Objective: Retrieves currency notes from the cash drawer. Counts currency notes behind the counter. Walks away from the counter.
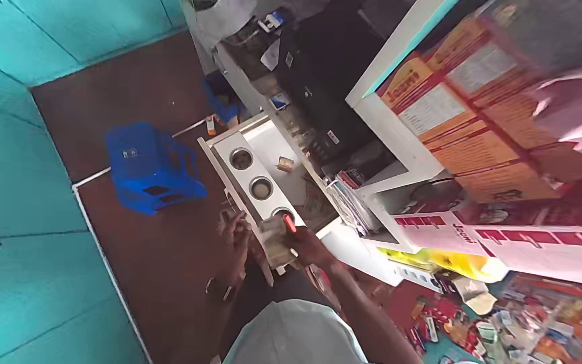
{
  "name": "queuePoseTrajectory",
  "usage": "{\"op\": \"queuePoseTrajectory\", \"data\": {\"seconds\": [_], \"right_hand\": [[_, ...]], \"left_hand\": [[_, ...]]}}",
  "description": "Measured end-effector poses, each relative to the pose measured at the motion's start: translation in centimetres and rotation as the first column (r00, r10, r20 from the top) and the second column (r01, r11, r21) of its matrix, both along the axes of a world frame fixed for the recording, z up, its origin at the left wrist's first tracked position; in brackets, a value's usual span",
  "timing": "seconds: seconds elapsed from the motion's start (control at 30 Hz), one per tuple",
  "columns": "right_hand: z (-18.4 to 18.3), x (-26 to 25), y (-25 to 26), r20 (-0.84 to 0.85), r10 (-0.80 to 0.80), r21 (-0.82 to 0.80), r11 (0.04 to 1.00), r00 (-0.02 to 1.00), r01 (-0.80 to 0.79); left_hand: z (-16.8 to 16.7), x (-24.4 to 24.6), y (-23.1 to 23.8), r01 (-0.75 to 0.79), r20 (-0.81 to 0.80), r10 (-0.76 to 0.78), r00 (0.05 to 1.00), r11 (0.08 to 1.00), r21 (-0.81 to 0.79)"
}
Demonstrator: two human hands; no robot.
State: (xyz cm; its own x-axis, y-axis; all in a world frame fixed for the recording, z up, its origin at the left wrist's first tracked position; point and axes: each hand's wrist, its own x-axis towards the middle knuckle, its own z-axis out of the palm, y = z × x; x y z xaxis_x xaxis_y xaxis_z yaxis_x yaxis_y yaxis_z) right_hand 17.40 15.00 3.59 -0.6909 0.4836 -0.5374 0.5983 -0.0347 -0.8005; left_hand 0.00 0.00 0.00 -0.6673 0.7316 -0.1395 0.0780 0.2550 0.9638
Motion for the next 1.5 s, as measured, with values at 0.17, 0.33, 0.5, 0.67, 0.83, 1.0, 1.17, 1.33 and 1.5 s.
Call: {"op": "queuePoseTrajectory", "data": {"seconds": [0.17,0.33,0.5,0.67,0.83,1.0,1.17,1.33,1.5], "right_hand": [[-2.2,3.1,5.5,0.224,-0.222,0.295,0.944,0.949,0.151],[-5.8,4.9,8.2,0.323,-0.143,0.368,0.930,0.936,0.015],[-7.0,4.8,8.0,0.310,-0.193,0.334,0.939,0.931,0.084],[-8.1,3.2,7.7,0.350,-0.118,0.310,0.951,0.929,0.004],[-10.7,0.4,7.4,0.255,-0.018,0.127,0.992,0.967,-0.015],[-10.8,-1.8,7.7,0.283,0.018,0.200,0.977,0.959,-0.077],[-9.8,-7.1,6.0,0.269,-0.035,0.536,0.836,0.962,-0.120],[-16.1,-17.7,6.6,0.514,0.288,0.465,0.697,0.808,-0.545],[-13.1,-17.1,6.8,0.440,0.167,0.479,0.787,0.883,-0.388]], "left_hand": [[-3.6,-1.4,1.4,-0.212,-0.106,0.189,0.976,0.928,-0.306],[-5.2,-6.4,3.0,-0.391,-0.491,0.098,0.866,0.744,-0.541],[-6.9,-7.2,2.8,-0.436,-0.471,0.123,0.873,0.630,-0.643],[-7.4,-7.8,1.1,-0.449,-0.485,0.132,0.865,0.635,-0.628],[-7.1,-8.3,0.1,-0.449,-0.484,0.129,0.865,0.629,-0.634],[-8.2,-8.8,-1.0,-0.455,-0.484,0.129,0.866,0.606,-0.652],[-8.8,-8.7,-2.6,-0.478,-0.536,0.181,0.824,0.731,-0.488],[-8.1,-7.3,-3.5,-0.505,-0.409,0.372,0.833,0.814,-0.288],[-3.5,-2.9,-6.5,-0.442,-0.252,0.407,0.878,0.892,-0.100]]}}
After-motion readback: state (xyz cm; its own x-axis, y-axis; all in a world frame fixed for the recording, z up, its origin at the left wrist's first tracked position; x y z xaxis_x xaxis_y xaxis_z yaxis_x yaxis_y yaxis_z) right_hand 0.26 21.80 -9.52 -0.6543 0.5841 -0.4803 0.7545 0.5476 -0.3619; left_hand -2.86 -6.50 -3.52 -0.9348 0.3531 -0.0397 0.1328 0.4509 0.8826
